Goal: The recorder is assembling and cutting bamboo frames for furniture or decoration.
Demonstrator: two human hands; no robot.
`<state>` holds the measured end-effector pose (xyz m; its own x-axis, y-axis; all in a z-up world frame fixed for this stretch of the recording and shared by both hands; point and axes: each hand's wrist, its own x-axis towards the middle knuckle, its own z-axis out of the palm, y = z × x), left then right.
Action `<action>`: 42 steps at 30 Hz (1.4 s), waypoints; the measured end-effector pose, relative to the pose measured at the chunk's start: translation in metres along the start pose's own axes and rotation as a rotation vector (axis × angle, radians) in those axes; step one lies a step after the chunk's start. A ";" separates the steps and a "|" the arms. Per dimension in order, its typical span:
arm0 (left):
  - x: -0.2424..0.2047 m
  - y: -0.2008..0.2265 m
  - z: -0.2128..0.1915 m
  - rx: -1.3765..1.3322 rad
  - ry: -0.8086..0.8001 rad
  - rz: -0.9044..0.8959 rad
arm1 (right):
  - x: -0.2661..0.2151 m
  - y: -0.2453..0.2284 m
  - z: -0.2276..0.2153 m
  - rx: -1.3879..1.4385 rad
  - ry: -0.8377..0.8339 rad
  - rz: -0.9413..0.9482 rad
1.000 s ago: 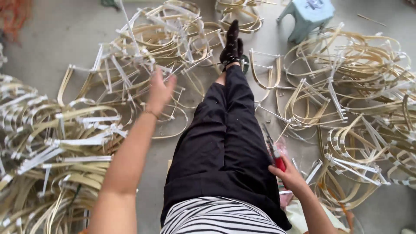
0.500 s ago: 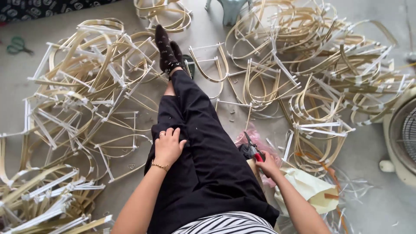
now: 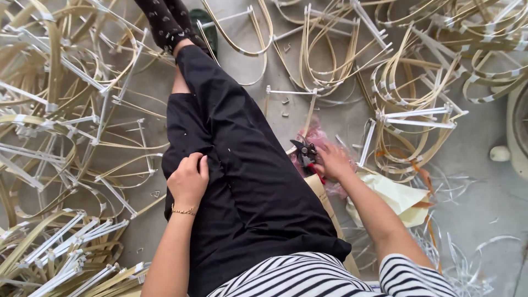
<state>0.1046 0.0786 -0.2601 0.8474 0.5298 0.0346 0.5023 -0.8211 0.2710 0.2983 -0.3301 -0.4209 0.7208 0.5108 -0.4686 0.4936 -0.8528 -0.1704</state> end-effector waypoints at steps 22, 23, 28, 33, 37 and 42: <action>0.005 0.006 0.003 -0.027 0.164 -0.002 | 0.160 -0.027 -0.022 1.089 -0.167 0.254; 0.004 0.005 0.004 -0.050 0.178 0.002 | 0.152 -0.036 -0.040 1.232 -0.324 0.256; -0.002 0.006 0.006 -0.091 0.201 -0.008 | 0.146 -0.077 -0.016 1.254 -0.200 0.314; -0.001 0.005 0.008 -0.101 0.209 -0.018 | 0.174 -0.055 0.054 1.033 -0.047 0.283; 0.002 0.000 0.010 -0.103 0.200 -0.046 | 0.205 0.014 0.143 0.812 0.127 0.091; 0.009 -0.001 0.012 -0.205 0.189 -0.080 | 0.235 0.008 0.126 0.691 0.069 0.261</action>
<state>0.1139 0.0817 -0.2715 0.7498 0.6370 0.1791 0.5046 -0.7255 0.4681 0.4104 -0.2300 -0.6416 0.8130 0.2680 -0.5170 -0.1006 -0.8098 -0.5780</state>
